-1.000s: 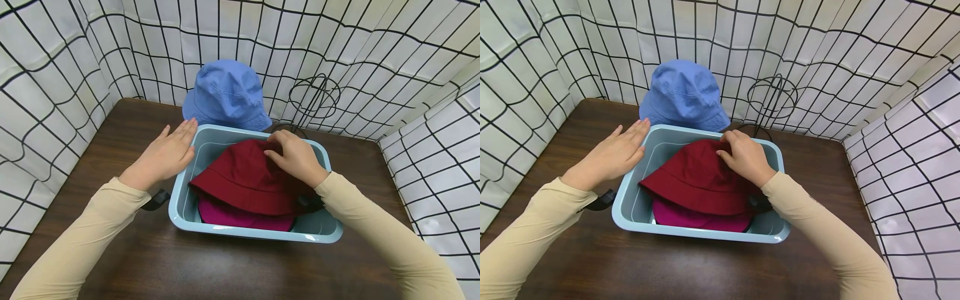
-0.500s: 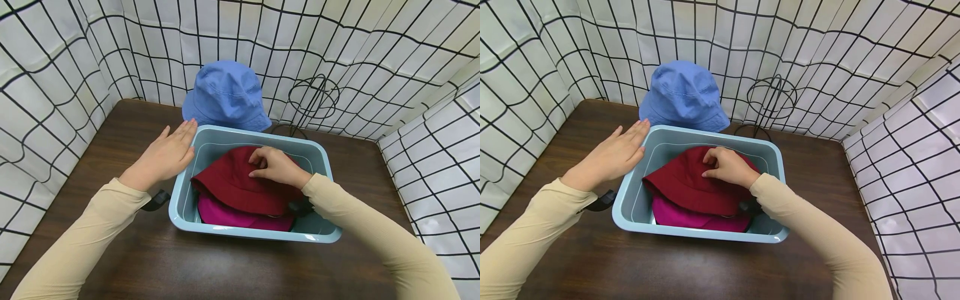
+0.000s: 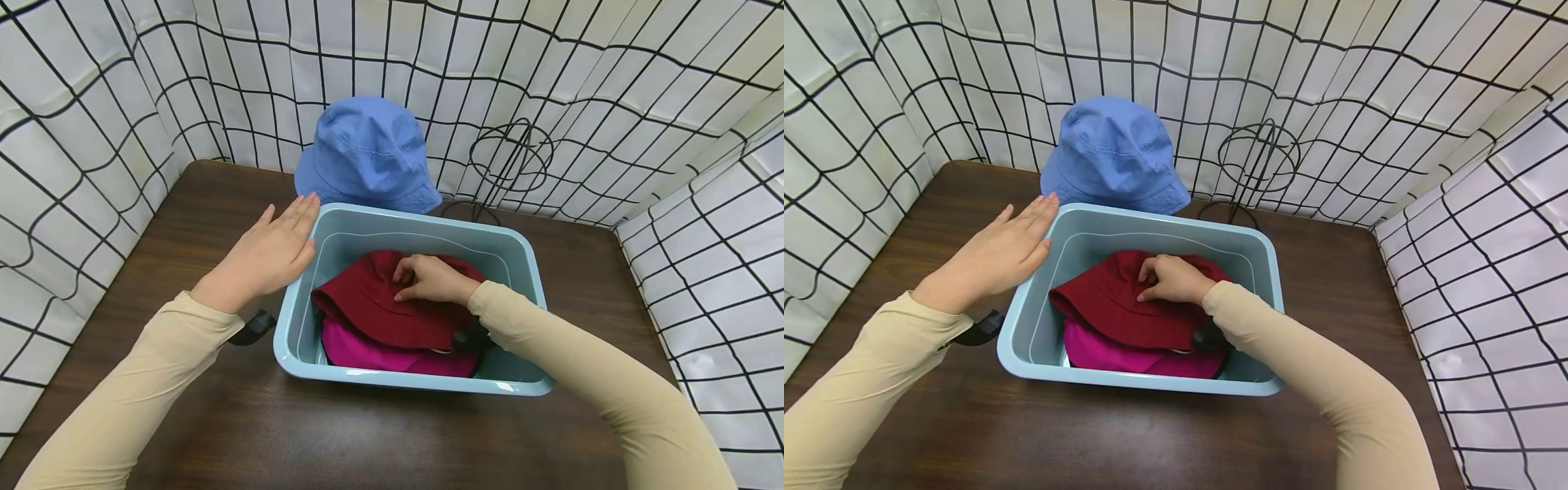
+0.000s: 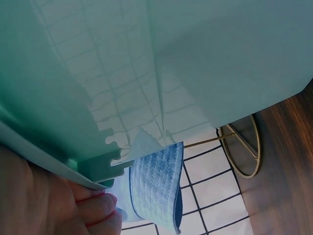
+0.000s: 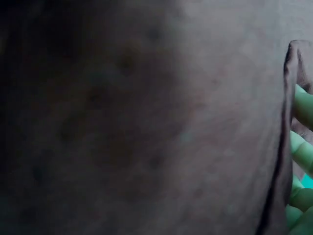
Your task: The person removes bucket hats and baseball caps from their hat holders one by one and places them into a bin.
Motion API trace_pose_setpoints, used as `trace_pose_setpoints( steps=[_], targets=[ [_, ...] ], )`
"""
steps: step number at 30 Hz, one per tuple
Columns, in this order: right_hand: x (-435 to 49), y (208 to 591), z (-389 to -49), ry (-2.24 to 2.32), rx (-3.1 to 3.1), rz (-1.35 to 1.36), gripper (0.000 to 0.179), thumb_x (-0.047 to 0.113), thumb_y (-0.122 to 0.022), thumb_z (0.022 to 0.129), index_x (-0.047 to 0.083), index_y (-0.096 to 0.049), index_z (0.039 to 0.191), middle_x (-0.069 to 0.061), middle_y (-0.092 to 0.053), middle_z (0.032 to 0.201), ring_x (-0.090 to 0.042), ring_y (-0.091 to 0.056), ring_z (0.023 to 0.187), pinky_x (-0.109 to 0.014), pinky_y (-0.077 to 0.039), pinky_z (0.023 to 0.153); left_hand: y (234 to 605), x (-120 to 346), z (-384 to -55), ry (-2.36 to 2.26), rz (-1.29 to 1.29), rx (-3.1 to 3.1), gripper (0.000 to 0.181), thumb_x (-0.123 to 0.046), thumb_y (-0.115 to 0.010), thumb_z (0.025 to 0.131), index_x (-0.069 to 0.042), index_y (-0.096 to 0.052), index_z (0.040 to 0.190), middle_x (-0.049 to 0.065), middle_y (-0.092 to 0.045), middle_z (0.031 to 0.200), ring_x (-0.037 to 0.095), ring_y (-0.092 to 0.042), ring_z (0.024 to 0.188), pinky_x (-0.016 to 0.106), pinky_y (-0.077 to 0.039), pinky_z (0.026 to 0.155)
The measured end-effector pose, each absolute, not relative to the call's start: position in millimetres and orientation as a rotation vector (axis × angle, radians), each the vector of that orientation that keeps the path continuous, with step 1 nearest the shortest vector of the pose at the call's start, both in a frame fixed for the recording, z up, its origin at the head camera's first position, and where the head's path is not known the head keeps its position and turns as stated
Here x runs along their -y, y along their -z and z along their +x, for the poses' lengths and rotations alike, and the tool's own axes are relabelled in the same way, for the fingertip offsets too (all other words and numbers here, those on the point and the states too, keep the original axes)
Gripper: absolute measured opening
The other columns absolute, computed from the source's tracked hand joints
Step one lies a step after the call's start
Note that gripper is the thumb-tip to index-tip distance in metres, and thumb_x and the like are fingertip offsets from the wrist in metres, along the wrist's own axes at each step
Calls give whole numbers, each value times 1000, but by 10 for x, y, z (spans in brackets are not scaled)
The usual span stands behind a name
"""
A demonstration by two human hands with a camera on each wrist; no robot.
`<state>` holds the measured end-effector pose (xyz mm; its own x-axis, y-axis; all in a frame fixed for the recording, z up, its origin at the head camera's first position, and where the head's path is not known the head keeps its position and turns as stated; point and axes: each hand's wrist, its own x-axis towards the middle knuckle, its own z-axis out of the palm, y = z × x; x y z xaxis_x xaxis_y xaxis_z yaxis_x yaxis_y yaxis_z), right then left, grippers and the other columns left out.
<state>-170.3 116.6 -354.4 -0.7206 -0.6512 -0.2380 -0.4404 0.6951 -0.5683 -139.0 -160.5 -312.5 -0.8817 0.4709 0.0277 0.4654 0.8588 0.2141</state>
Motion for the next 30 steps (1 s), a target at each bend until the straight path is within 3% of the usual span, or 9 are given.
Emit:
trace_pose_setpoints(
  steps=[14,30],
  targets=[
    [-1110,3653,-1739,598,-2427,-833,27,19,-74,82,4,-62,101,-6,-63,92,-18,-57,88,-29,-46,81,3111,1599,-1383,-343,749,-3002,60,-25,-34,99,7,-16,147,19,-15,154,31,-13,142,58,-12,110],
    [-1103,3493,-1792,638,-2346,-880,20,16,-70,85,5,-63,101,-1,-66,85,-12,-59,78,-23,-46,71,3135,1607,-1386,-347,768,-3018,59,-24,-35,98,7,-19,147,19,-17,154,31,-15,142,58,-13,110]
  ],
)
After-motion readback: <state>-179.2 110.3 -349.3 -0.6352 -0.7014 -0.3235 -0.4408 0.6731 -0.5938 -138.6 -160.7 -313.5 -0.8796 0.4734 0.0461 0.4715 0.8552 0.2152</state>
